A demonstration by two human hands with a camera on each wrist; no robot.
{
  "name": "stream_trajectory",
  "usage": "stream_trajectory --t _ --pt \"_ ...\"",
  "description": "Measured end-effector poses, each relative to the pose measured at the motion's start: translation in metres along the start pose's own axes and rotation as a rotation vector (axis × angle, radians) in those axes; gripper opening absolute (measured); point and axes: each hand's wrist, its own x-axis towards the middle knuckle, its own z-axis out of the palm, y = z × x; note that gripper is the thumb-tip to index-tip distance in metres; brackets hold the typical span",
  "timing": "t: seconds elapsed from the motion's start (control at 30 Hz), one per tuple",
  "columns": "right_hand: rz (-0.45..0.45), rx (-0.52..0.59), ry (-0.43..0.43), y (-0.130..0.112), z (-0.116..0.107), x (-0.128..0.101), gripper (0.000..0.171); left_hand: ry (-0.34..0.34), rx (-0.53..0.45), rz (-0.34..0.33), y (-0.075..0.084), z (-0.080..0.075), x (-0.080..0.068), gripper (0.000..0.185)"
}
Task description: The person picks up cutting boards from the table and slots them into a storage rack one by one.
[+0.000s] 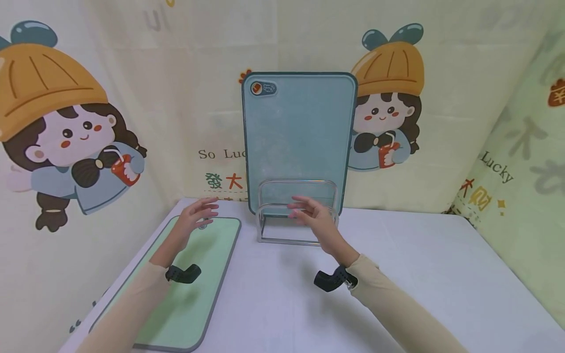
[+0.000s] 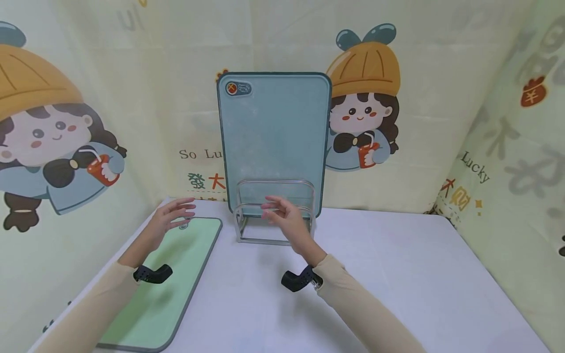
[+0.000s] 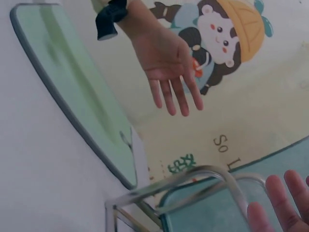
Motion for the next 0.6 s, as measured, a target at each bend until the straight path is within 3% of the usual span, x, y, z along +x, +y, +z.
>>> stream_trajectory --t 0.33,0.6 --pt "0.115 0.058 -0.073 0.017 0.029 -0.003 0.045 -0.019 0.055 -0.061 -0.013 -0.017 -0.016 0.052" --pt "0.189 0.085 -0.082 0.027 0.047 0.001 0.045 -0.031 0.068 -0.134 -0.024 -0.031 -0.025 0.053"
